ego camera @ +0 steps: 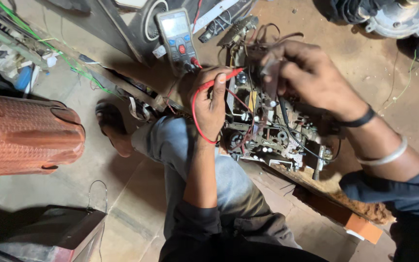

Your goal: The person uses a digital multimeter to test various points on a disassembled circuit board. They hold the red and black probes and touch them to different components and traces on the board while seated on the floor.

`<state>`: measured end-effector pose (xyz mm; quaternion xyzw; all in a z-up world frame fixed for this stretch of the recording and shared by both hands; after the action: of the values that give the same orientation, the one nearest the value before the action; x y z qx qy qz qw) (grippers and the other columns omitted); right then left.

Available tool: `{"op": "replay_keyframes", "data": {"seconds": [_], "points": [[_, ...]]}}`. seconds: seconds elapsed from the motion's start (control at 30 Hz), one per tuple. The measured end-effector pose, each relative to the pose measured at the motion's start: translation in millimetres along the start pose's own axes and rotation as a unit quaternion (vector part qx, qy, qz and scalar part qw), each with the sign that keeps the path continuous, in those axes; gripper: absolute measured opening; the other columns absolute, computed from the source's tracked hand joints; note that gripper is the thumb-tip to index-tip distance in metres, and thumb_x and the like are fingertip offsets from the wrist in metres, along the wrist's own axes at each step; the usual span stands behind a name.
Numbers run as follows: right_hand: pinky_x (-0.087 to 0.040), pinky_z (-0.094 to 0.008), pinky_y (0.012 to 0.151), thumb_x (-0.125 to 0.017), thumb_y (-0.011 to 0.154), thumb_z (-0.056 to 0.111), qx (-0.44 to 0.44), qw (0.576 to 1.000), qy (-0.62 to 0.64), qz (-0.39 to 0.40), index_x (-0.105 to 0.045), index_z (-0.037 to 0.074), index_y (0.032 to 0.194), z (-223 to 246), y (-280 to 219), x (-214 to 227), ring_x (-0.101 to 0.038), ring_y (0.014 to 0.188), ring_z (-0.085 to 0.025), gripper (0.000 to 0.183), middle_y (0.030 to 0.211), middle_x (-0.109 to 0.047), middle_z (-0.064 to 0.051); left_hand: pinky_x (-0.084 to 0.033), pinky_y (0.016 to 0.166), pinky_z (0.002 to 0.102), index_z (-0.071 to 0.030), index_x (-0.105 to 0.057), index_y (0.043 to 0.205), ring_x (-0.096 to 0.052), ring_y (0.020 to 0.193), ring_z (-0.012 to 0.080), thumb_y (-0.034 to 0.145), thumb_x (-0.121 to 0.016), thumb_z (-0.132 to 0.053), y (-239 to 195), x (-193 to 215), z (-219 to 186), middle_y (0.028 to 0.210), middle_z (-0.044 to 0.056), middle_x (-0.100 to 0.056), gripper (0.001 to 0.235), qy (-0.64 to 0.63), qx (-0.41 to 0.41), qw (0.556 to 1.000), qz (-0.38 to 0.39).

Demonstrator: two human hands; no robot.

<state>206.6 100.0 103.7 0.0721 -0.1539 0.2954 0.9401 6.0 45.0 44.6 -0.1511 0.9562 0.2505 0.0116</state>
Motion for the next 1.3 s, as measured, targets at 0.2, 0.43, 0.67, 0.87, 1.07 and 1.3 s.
{"op": "replay_keyframes", "data": {"seconds": [0.2,0.43,0.67,0.87,1.07,1.3], "points": [[-0.053,-0.027,0.059,-0.051,0.109,0.006,-0.094,0.957,0.265,-0.074,-0.064,-0.001,0.119,-24.9,-49.1,19.5,-0.072,0.079,-0.020,0.018,0.105,-0.072,-0.015,-0.052,0.101,0.032,0.000,-0.067,0.110,-0.067,0.108,0.0186,0.112,-0.058,-0.011,-2.4,-2.1,3.8,0.112,0.007,-0.071,0.014,0.003,0.021,1.000,0.006],[-0.058,-0.029,0.071,-0.061,0.108,0.011,-0.011,0.947,0.318,-0.031,-0.063,0.000,0.120,-38.2,-57.6,15.9,-0.072,0.104,-0.021,0.016,0.115,-0.066,-0.013,-0.051,0.103,0.033,0.002,-0.067,0.111,-0.065,0.110,0.0199,0.112,-0.056,-0.009,-2.2,-7.7,14.6,0.115,0.010,-0.070,0.015,0.028,0.023,0.999,0.008],[-0.054,-0.028,0.072,-0.061,0.112,0.013,0.029,0.936,0.350,-0.035,-0.063,0.001,0.117,-45.8,-64.6,24.4,-0.066,0.085,-0.016,0.013,0.108,-0.066,-0.012,-0.050,0.105,0.033,0.004,-0.065,0.112,-0.065,0.113,0.0205,0.113,-0.055,-0.010,-7.3,-8.7,21.4,0.117,0.012,-0.070,0.017,0.011,0.048,0.999,-0.007],[-0.052,-0.028,0.074,-0.061,0.115,0.011,0.058,0.934,0.352,-0.032,-0.064,0.001,0.115,-45.5,-71.3,26.0,-0.062,0.081,-0.013,0.010,0.109,-0.067,-0.011,-0.050,0.102,0.032,0.005,-0.064,0.113,-0.065,0.110,0.0203,0.114,-0.052,-0.009,-8.2,-10.8,17.8,0.118,0.013,-0.070,0.018,0.033,0.040,0.999,-0.004],[-0.052,-0.027,0.072,-0.062,0.114,0.011,0.044,0.923,0.378,-0.051,-0.064,0.000,0.120,-49.2,-65.1,27.9,-0.065,0.080,-0.015,0.013,0.111,-0.068,-0.011,-0.050,0.102,0.032,0.005,-0.064,0.113,-0.065,0.108,0.0200,0.115,-0.052,-0.010,-8.0,-10.2,14.8,0.119,0.014,-0.069,0.019,0.042,0.030,0.999,0.003],[-0.052,-0.027,0.073,-0.062,0.114,0.012,0.032,0.932,0.356,-0.053,-0.063,-0.001,0.127,-47.7,-64.7,27.6,-0.066,0.085,-0.014,0.018,0.115,-0.068,-0.011,-0.051,0.103,0.032,0.004,-0.065,0.114,-0.065,0.109,0.0196,0.115,-0.053,-0.011,-8.4,-10.5,19.1,0.119,0.013,-0.070,0.019,0.029,0.038,0.999,-0.003]]}}
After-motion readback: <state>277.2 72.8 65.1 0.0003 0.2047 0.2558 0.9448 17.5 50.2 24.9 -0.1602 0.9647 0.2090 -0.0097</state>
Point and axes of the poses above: each hand's wrist, its own y-axis towards the middle knuckle, its own x-axis out of the back of the hand, z = x × y, the point moved 6 cm from there along y, towards the middle knuckle
